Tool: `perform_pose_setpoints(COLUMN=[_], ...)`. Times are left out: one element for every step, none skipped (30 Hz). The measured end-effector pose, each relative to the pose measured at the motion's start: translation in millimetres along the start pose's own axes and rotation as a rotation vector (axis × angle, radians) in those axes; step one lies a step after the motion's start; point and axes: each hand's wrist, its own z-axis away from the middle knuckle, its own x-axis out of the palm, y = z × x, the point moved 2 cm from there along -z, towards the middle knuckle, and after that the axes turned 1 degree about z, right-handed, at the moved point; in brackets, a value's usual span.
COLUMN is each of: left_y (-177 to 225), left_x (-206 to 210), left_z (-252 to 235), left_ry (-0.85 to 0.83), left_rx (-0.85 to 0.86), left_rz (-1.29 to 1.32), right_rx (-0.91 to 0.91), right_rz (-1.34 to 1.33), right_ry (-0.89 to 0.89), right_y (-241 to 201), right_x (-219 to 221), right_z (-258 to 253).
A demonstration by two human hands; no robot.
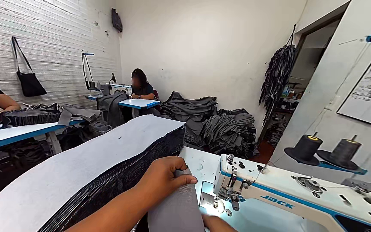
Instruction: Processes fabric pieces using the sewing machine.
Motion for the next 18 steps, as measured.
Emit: perform_pose_setpoints(left_y=[4,8,13,17,20,22,23,23,23,24,24,25,26,26,25,23,20,19], left_x=[6,13,20,25,29,32,34,35,37,39,41,42,42,39,35,31,29,29], left_z=[-3,-5,-7,-9,-11,-12,-13,-14,-15,-15,-14,-12,-9,-6,-5,-3,-2,-1], left_ry=[0.025,0.048,0.064,0.070,0.071,0.080,0.096,0.112,0.131,0.153,0.172,0.178,0.166,0.128,0.071,0.017,-0.013,-0.012], left_rx=[0.045,0.096,0.143,0.178,0.198,0.207,0.202,0.192,0.187,0.187,0.193,0.197,0.190,0.163,0.122,0.081,0.057,0.057], left_rz=[-0.079,-0.139,-0.175,-0.193,-0.196,-0.197,-0.190,-0.184,-0.181,-0.182,-0.188,-0.200,-0.223,-0.247,-0.251,-0.240,-0.236,-0.248], right_rx=[-0.061,-0.138,-0.188,-0.218,-0.235,-0.243,-0.252,-0.267,-0.280,-0.300,-0.335,-0.376,-0.405,-0.413,-0.406,-0.385,-0.357,-0.332], right_rz=[0.032,0.032,0.026,0.039,0.058,0.050,-0.004,-0.105,-0.220,-0.296,-0.312,-0.288,-0.252,-0.226,-0.217,-0.224,-0.252,-0.296], right_ry=[0.107,0.216,0.299,0.377,0.431,0.441,0.419,0.382,0.352,0.365,0.428,0.515,0.578,0.607,0.621,0.623,0.614,0.597], right_y=[-12,-28,-46,-59,-69,-72,-72,-71,-69,-69,-69,-68,-66,-64,-62,-61,-60,-61], right_x=[-5,-8,-8,-8,-7,-7,-9,-11,-14,-16,-18,-19,-22,-26,-31,-36,-40,-43], right_z=[-2,-2,0,2,4,6,7,7,7,7,7,7,7,8,11,13,14,14])
